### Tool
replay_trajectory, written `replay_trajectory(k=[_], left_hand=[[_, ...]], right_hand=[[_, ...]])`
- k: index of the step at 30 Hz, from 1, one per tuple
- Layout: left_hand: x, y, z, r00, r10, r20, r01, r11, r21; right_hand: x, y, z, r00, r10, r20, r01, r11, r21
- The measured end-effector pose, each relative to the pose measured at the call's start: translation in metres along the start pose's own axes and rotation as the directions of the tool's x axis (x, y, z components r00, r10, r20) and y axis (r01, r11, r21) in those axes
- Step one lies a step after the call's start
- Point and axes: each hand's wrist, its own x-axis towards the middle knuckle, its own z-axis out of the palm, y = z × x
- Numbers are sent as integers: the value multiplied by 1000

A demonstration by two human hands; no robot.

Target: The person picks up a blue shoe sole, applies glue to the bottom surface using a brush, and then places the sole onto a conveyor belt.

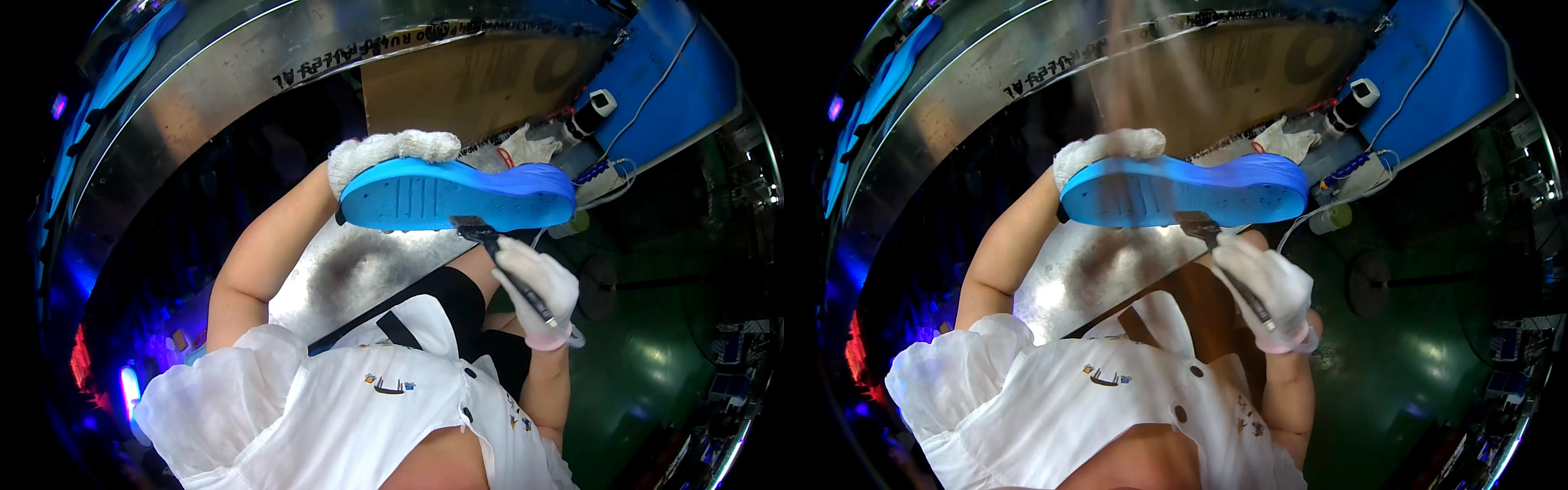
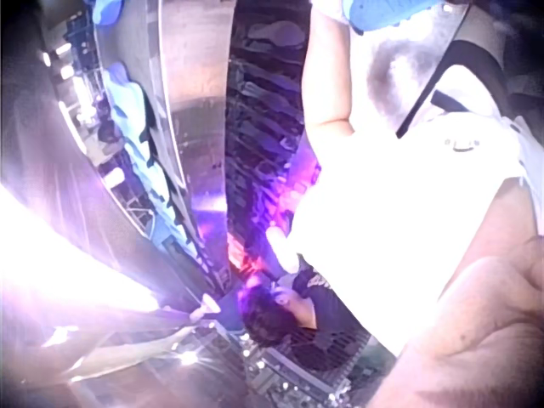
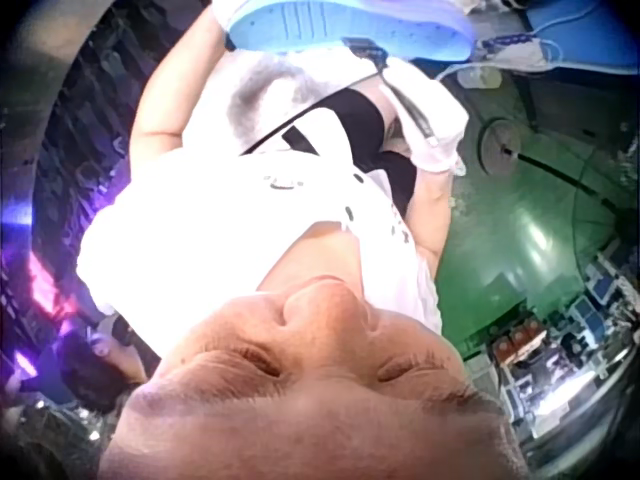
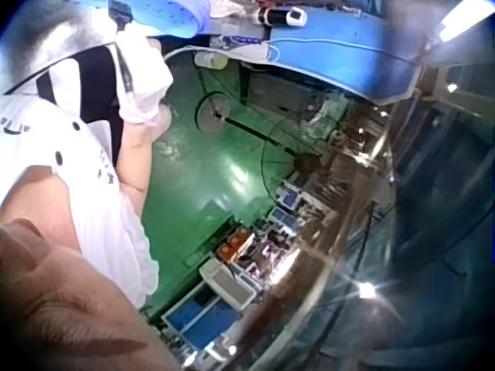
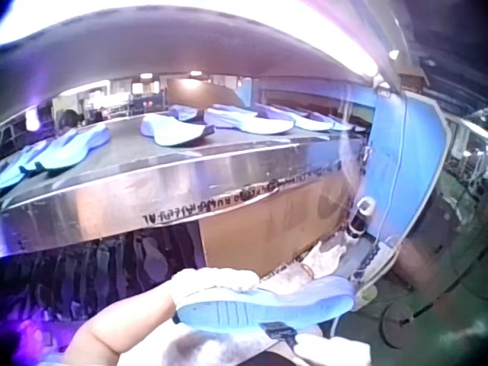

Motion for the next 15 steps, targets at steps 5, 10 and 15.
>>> replay_trajectory(k=[5,10,15], left_hand=[[12,-18,-28,876,396,275,-413,911,6],[-38,-15,21,977,184,-109,-198,969,-144],[-93,5,55,914,388,-119,-405,848,-341]], right_hand=[[7,-8,-9,992,-114,45,117,991,-70],[-3,0,-5,980,-155,126,146,986,79],[-16,-11,-5,992,18,-128,19,960,278]])
